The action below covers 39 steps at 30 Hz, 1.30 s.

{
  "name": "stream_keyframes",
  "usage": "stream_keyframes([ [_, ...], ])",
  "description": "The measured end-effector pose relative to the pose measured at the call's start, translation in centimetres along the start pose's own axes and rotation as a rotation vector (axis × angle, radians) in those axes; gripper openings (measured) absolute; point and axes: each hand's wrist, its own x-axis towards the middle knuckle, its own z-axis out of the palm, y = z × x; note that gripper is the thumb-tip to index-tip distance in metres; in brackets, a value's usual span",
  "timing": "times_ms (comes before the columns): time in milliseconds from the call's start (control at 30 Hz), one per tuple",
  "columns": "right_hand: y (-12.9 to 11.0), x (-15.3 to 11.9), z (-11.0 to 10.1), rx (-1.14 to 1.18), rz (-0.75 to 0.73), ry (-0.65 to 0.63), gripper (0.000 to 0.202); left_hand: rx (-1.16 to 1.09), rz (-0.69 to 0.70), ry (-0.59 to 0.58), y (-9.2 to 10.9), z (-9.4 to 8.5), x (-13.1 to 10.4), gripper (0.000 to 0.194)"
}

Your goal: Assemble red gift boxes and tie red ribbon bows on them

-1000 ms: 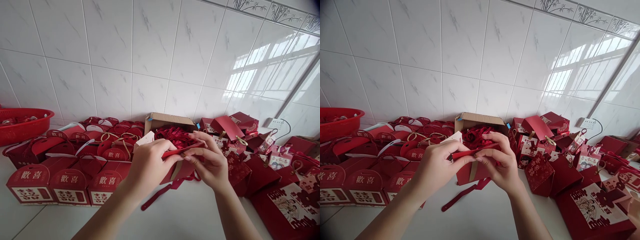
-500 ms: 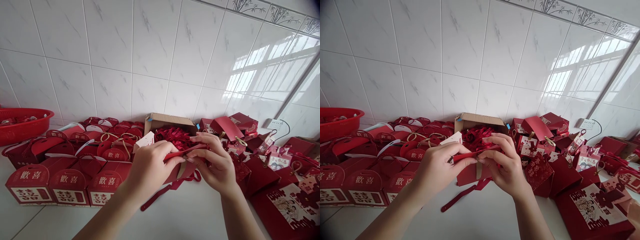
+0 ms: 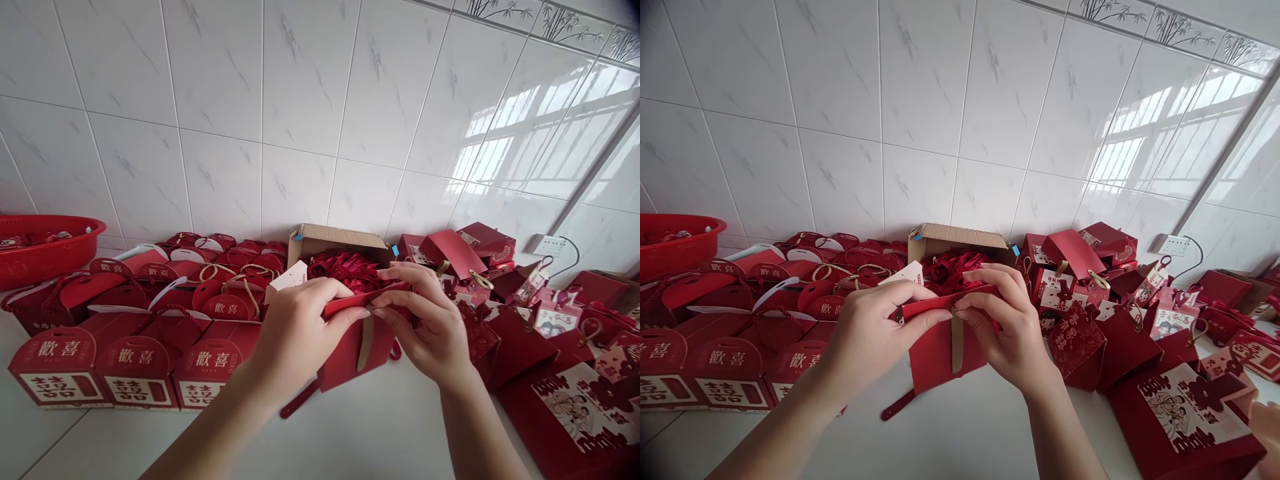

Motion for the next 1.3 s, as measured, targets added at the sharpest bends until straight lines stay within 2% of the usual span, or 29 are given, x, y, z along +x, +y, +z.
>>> stream_keyframes([
  [200, -0.5, -0.1, -0.1, 0.18, 0.114, 0.02, 0.014, -0.152, -0.155, -0.085, 0.7, -0.6, 0.1, 0.011],
  [367, -0.9, -0.3, 0.2, 0.27, 0.182, 0.057, 0.016, -0.207, -0.177, -0.06, 0.8, -0.6, 0.0, 0.009],
  [600, -1.4, -0.4, 0.7, 0.294, 0.235, 0.12, 0.015, -0.113, -0.015, 0.037, 1.3, -0.5, -0.1, 0.008],
  [700, -1.2, -0.4, 0.7, 0.309, 0.211, 0.143, 0.016, -0.096, 0.068, 0.052, 1.3, -0.6, -0.2, 0.008],
  [867, -0.9, -0.6, 0.8, 0.451, 0.189, 0.247, 0.036, -0.124, 0.318, 0.089, 1.1, -0.8, -0.1, 0.01],
  [967, -0.7, -0.8, 1.0, 0.504, 0.139, 0.242, 0.033, -0.075, 0.431, 0.107, 0.9, -0.8, -0.1, 0.012],
  [1100, -0.5, -0.8, 1.1, 0.463, -0.077, 0.341, 0.03, -0.058, 0.461, 0.052, 1.0, -0.4, -0.3, 0.015],
  [1200, -0.4, -0.6, 1.1, 0.416, -0.14, 0.371, 0.03, -0.008, 0.441, 0.039, 1.1, 0.0, -0.4, 0.023],
  [1300, -0.3, -0.6, 0.9, 0.356, -0.167, 0.363, 0.032, 0.059, 0.447, 0.065, 0.9, 0.0, -0.2, 0.021],
])
